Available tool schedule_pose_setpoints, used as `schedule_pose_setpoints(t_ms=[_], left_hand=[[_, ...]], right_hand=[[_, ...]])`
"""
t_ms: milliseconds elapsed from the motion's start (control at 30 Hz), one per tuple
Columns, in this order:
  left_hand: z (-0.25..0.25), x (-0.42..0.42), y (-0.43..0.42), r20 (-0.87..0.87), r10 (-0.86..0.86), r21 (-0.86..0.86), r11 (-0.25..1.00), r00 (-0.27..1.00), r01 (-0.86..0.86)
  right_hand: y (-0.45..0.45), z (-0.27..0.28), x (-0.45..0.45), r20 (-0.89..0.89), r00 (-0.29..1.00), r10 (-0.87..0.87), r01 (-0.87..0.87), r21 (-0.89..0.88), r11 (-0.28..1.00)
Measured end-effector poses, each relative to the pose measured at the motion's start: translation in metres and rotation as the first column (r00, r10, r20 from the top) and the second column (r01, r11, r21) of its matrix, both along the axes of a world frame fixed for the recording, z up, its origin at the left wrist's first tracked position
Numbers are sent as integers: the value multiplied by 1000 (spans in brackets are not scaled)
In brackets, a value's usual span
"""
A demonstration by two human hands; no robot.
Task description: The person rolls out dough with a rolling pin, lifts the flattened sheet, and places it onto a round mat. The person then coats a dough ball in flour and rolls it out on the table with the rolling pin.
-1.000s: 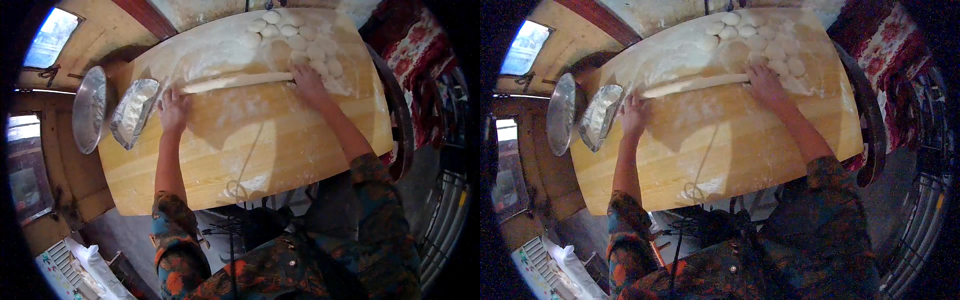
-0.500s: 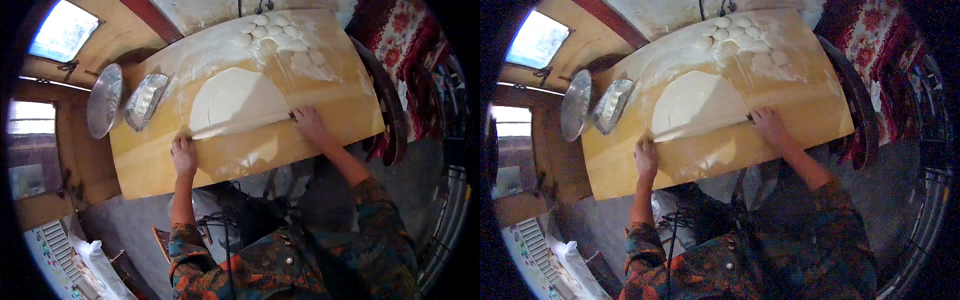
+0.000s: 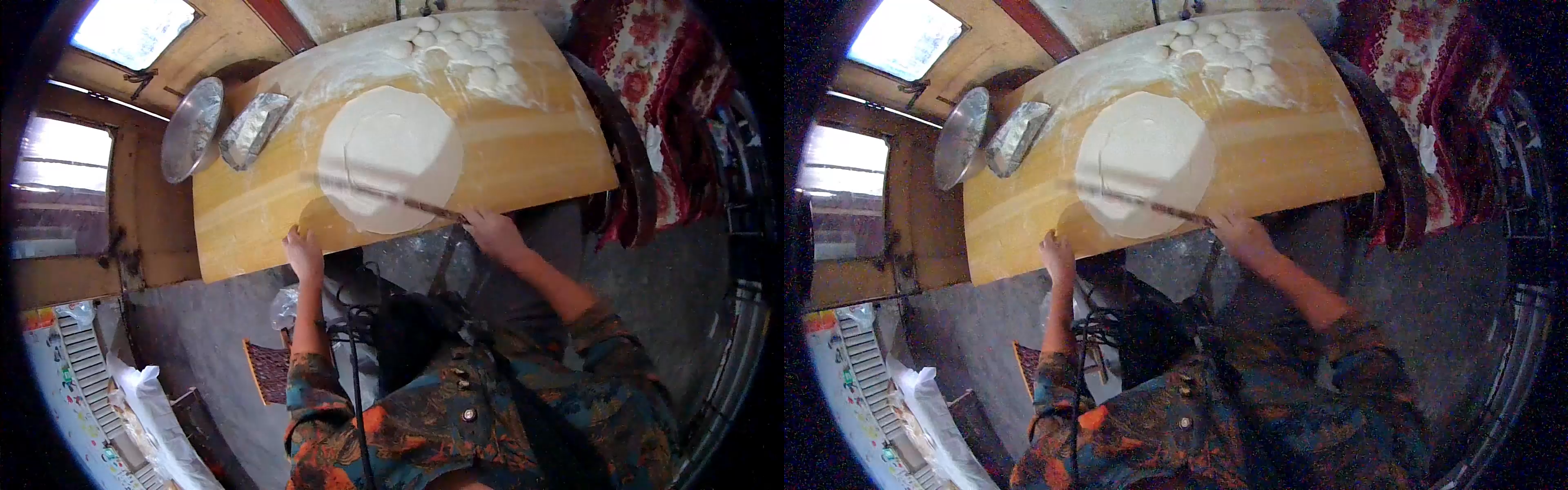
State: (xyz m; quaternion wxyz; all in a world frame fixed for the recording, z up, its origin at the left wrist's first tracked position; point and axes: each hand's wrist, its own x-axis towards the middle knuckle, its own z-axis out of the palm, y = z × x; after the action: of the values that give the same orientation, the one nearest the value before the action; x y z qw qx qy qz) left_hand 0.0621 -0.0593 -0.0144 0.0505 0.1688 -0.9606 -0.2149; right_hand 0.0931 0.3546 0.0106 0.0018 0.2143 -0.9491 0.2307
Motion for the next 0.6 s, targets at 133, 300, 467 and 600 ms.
schedule_pose_setpoints(t_ms=[133,300,467,600], left_hand=[[-24,-33,46,160,34,-176,984,987,-5],[4,-46,90,90,123,-66,991,988,-117],[-6,-47,78,82,49,-40,998,995,-46],[8,-54,79,-21,78,362,930,997,-65]], right_hand=[[-32,-5,-13,-78,989,-122,124,14,992],[-56,-25,-9,-154,981,-115,123,43,991],[-89,-21,14,4,998,-70,70,-78,994],[-99,-31,22,97,989,-110,120,-111,987]])
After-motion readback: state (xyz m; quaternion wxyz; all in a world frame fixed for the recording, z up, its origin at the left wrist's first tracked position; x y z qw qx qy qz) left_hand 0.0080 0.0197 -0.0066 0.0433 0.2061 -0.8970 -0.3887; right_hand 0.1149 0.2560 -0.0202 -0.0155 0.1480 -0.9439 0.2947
